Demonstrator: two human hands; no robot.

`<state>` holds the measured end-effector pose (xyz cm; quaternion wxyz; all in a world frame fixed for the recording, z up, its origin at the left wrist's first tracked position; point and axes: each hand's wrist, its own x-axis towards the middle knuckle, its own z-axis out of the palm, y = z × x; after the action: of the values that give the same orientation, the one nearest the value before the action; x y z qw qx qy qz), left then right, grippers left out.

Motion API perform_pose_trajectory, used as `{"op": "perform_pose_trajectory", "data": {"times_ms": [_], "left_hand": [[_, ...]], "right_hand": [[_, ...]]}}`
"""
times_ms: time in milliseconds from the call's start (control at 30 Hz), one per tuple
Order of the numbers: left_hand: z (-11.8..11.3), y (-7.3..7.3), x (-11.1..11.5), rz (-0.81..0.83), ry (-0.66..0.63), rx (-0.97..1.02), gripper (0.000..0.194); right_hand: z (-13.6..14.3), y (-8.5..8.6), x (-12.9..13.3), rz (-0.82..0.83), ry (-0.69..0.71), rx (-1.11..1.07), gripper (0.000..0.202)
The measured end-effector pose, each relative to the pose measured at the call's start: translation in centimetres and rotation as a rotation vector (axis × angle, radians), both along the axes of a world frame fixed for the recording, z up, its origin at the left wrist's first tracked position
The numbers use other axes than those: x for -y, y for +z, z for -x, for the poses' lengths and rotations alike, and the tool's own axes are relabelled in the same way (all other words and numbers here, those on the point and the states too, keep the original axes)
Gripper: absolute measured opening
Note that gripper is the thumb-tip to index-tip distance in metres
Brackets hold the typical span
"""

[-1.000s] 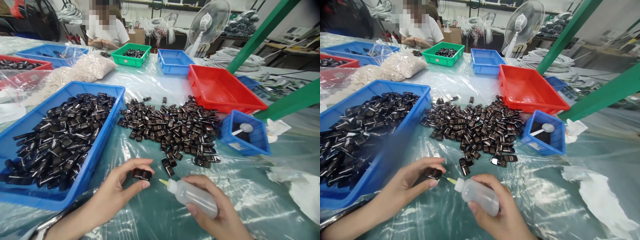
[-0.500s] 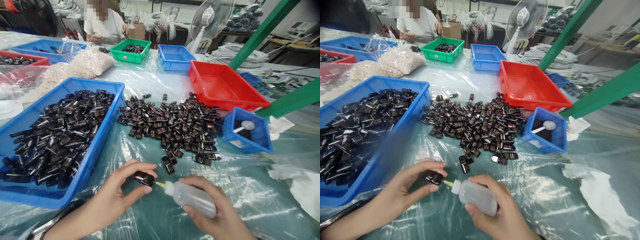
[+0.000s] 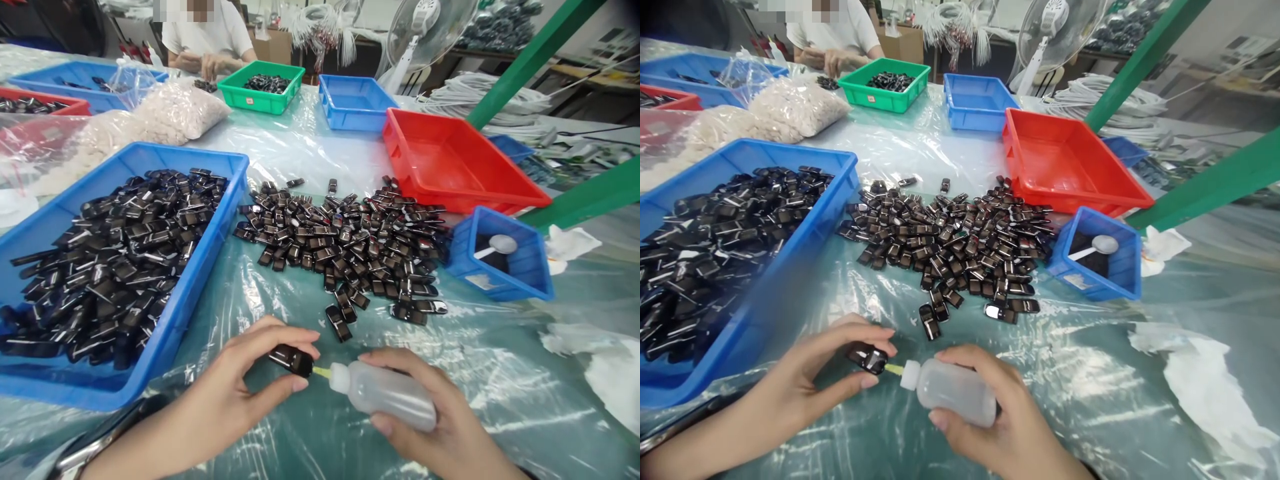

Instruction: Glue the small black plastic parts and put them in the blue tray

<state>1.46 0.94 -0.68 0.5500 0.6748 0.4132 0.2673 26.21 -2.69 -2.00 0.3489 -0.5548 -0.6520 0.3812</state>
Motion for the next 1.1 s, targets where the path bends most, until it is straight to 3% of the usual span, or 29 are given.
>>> {"op": "perform_pose_trajectory", "data": {"times_ms": [367, 1100], "left_hand": [[-0.02, 0.18, -0.17, -0.002, -0.033, -0.008, 0.035], [0.06, 0.06, -0.35, -0.077, -0.053, -0.004, 0.039]], "right_hand": [[-0.35, 0.39, 0.18, 0.026, 0.045, 0.060, 0.031], [-0.75, 0.13, 0.34, 0.042, 0.070, 0.142, 0.029]]}}
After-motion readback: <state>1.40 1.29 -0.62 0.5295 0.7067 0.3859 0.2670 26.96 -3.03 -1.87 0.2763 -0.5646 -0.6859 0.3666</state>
